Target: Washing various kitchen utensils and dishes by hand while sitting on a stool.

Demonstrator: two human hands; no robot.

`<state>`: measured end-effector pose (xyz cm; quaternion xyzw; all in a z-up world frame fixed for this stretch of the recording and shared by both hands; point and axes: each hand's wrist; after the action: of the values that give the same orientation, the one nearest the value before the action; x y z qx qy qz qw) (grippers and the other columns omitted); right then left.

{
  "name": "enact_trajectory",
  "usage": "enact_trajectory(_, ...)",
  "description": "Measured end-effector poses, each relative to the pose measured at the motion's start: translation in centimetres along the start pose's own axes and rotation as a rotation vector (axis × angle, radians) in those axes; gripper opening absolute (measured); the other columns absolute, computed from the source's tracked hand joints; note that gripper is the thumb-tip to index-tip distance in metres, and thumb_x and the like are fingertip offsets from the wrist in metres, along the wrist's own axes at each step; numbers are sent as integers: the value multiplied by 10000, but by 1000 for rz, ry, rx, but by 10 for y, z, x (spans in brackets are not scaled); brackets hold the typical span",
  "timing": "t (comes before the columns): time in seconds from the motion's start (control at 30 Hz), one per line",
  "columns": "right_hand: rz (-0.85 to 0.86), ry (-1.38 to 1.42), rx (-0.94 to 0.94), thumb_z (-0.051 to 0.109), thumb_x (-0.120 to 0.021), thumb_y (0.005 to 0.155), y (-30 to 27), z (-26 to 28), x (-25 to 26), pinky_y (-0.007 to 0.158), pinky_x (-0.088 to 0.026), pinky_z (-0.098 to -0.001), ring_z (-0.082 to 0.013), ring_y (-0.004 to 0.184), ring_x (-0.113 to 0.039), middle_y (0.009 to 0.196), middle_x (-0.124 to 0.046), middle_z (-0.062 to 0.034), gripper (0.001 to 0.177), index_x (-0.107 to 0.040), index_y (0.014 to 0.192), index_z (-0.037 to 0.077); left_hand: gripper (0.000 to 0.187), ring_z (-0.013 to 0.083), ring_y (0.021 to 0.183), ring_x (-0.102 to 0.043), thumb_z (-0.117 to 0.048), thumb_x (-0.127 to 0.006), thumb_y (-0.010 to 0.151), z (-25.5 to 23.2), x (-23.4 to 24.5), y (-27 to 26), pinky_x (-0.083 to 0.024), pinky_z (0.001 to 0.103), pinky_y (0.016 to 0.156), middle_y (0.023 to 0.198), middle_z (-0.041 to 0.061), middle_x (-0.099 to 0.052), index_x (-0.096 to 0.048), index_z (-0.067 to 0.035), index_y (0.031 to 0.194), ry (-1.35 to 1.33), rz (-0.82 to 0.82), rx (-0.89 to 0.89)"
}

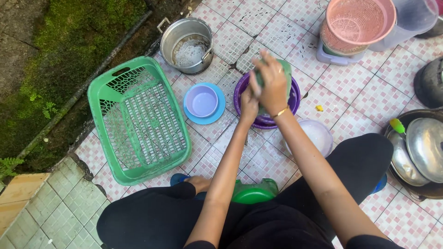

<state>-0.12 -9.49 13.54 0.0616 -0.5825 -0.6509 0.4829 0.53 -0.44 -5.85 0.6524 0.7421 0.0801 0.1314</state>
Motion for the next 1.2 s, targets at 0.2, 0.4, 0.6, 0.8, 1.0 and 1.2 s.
enact_trajectory(0.2,111,257,-499,209,-725,965,-5,-112,-23,737,-568,-342,-230,770,-751,878,-774,-131,199,-797,954,24,387,96,1087,-586,-268,-557,1104,-88,8,-1,-476,283,974,1190,40,-688,-664,38,1314,-253,118,158)
enact_trajectory(0.4,54,305,-987,349,-718,1004,-139,-221,-62,601,-435,-352,-109,648,-512,677,-611,-49,439,-689,816,-46,409,128,1019,-515,-313,-544,1153,-50,33,-3,-436,305,930,1099,50,-626,-678,61,1251,-290,25,209)
enact_trajectory(0.6,62,87,-1211,420,-666,1003,-252,-194,-26,686,-483,-413,-239,680,-622,722,-671,-147,488,-720,847,-39,472,309,1053,-676,-409,-511,1063,2,101,4,-507,401,910,1137,188,-708,-590,-12,1307,328,-5,236)
enact_trajectory(0.8,57,-194,-1389,510,-728,884,-309,-135,3,800,-521,-490,-399,807,-702,828,-716,-250,538,-733,873,-27,414,445,971,-690,-345,-550,1022,13,153,8,-530,532,830,1035,241,-719,-538,-127,1374,1037,3,477)
enact_trajectory(1.0,197,-203,-1509,577,-799,811,-298,-79,9,905,-497,-496,-443,982,-653,1069,-644,-278,689,-597,1110,-10,337,368,1039,-699,-255,-608,944,47,179,-14,-502,575,942,1040,153,-742,-586,-204,1276,1495,55,416)
enact_trajectory(1.2,573,-344,-1315,331,-823,727,-310,-70,10,911,-514,-526,-493,1028,-636,1216,-559,-267,684,-513,1297,116,268,368,1087,-660,-191,-650,874,47,112,-36,-515,539,913,1114,160,-691,-637,-100,1126,1406,55,103)
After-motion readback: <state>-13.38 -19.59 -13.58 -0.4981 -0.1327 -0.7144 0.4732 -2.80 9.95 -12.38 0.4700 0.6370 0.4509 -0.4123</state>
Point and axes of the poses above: each hand's wrist, its own y-axis towards the middle knuckle, its own x-axis out of the back of the hand, z = x × y
